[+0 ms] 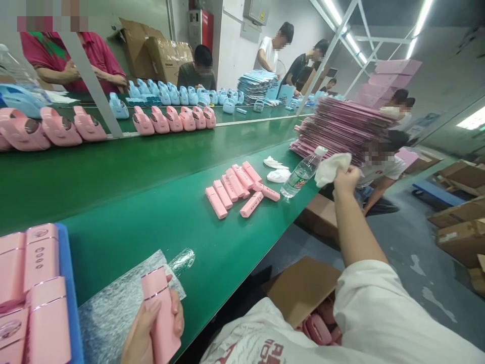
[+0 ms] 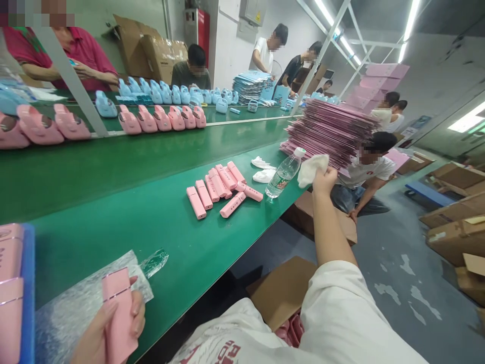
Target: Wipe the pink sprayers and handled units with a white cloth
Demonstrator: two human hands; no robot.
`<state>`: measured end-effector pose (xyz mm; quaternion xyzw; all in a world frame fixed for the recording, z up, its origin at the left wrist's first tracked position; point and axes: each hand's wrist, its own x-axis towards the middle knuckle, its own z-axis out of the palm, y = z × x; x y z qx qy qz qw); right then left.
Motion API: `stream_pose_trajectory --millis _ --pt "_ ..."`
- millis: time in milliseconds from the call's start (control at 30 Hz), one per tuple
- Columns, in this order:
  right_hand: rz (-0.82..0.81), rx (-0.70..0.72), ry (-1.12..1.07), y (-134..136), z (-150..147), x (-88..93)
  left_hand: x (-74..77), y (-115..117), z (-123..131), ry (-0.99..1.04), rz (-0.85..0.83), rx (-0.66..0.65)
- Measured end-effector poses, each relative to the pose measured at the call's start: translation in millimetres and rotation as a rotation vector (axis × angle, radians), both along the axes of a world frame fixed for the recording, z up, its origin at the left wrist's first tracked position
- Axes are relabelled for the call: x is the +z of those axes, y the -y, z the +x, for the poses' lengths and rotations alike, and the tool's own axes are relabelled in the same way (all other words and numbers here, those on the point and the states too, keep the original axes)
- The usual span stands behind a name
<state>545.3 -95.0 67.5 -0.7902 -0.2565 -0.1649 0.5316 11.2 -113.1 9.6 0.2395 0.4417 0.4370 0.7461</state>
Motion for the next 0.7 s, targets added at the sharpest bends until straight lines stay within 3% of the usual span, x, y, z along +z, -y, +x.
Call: stream_pose_trajectory --millis 100,167,267,400,567,700 --pt "0.002 0.048 0.148 -11 -2 35.1 -2.9 0 -1 -0.004 -0.002 -0.005" --pt "-0.057 0.129 0.235 -19 -11 46.0 -3.8 0 -1 -0.003 0.003 -0.004" --pt "-0.131 0.204 0.335 -31 -27 43.9 -4.6 1 -2 0.008 0.026 0.002" --pt "-0.093 0.134 0.374 -42 -35 28.3 -6.7 2 -3 0.021 0.026 -0.010" --pt "0.093 0.024 0.262 -42 -17 24.5 -8.7 2 -4 0.030 0.041 -0.023" --pt "0.327 -0.116 0.169 -21 -4 30.8 -9.5 2 -1 0.010 0.053 -0.001"
